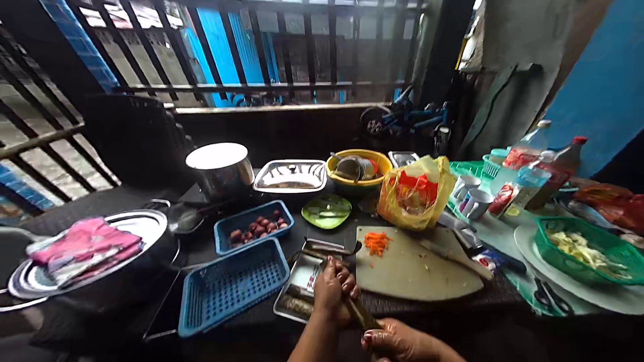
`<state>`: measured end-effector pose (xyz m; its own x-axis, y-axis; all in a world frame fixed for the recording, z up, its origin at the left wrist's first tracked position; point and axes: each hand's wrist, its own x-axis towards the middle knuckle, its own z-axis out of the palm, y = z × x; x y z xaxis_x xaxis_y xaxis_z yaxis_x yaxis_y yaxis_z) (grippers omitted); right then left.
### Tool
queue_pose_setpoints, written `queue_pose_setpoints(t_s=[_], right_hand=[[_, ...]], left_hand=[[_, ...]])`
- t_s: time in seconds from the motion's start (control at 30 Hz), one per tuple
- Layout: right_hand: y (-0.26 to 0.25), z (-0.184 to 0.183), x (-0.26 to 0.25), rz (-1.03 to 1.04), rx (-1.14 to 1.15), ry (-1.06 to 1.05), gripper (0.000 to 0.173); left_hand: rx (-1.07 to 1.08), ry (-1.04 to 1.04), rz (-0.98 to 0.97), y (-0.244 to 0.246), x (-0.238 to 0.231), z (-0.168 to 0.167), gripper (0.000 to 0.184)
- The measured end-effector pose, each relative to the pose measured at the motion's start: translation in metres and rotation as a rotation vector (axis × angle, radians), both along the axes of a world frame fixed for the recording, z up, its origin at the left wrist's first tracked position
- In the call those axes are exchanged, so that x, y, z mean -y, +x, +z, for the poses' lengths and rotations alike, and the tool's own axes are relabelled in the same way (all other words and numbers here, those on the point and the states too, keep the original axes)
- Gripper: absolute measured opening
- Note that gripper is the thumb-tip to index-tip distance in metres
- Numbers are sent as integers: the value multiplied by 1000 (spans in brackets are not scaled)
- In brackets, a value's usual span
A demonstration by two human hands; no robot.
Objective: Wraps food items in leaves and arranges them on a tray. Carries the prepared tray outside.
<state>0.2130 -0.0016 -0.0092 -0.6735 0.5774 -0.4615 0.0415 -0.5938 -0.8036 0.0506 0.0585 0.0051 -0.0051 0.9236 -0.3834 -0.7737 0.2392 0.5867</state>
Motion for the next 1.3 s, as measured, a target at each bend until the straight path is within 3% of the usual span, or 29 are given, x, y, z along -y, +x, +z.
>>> queue_pose_setpoints(t_s=[0.03, 0.1, 0.17, 0.2, 0.27, 0.33, 0.4, 0.47, 0.53, 0.57, 0.67, 0.83, 0.97, 1.07, 1.2, 1.3], right_hand=[[0, 8, -6, 59, 232, 169, 10], [-16, 25, -15, 192, 761, 443, 36], [-46, 28, -4, 145, 1158, 602, 41], [-58, 18, 8, 50, 1306, 796, 37], [-64, -25, 23, -229, 1444, 1373, 41], [-53, -45, 31, -270, 1356, 1581, 42], [-37, -41, 36, -118, 1158, 1420, 42], [-22, -24, 26, 29, 882, 1005, 40], [-9, -11, 9, 11, 574, 640, 33], [-4, -8, 3, -34, 415, 475, 26], [5, -6, 0, -84, 93, 143, 23], [16, -19, 12, -41, 161, 299, 21], [11, -3, 15, 106, 860, 775, 33], [-1, 22, 18, 8, 1174, 757, 46], [-8, 26, 7, -34, 856, 427, 59], [-9, 3, -3, -138, 544, 170, 31]], left_hand=[[4, -34, 35, 5, 3, -2, 47], [-42, -85, 90, 19, 14, -11, 46], [-116, -117, 168, 33, 21, -19, 46], [-146, -146, 212, 33, 19, -21, 45], [-187, -228, 278, 18, 5, -17, 41], [-201, -297, 333, -6, -9, -16, 36], [-199, -317, 327, -26, -19, -21, 34], [-179, -277, 246, -28, -13, -25, 29], [-134, -173, 120, -18, 2, -26, 16], [-101, -125, 69, -13, 9, -28, 18], [-39, -102, 113, 0, 10, -26, 19], [-100, -129, 260, -8, -11, -12, 24], [-207, -84, 292, -5, -10, -12, 24], [-332, 64, 336, 4, -4, -15, 18], [-408, 289, 346, 18, 9, -16, 17], [-288, 239, 314, 27, 13, -7, 26]])
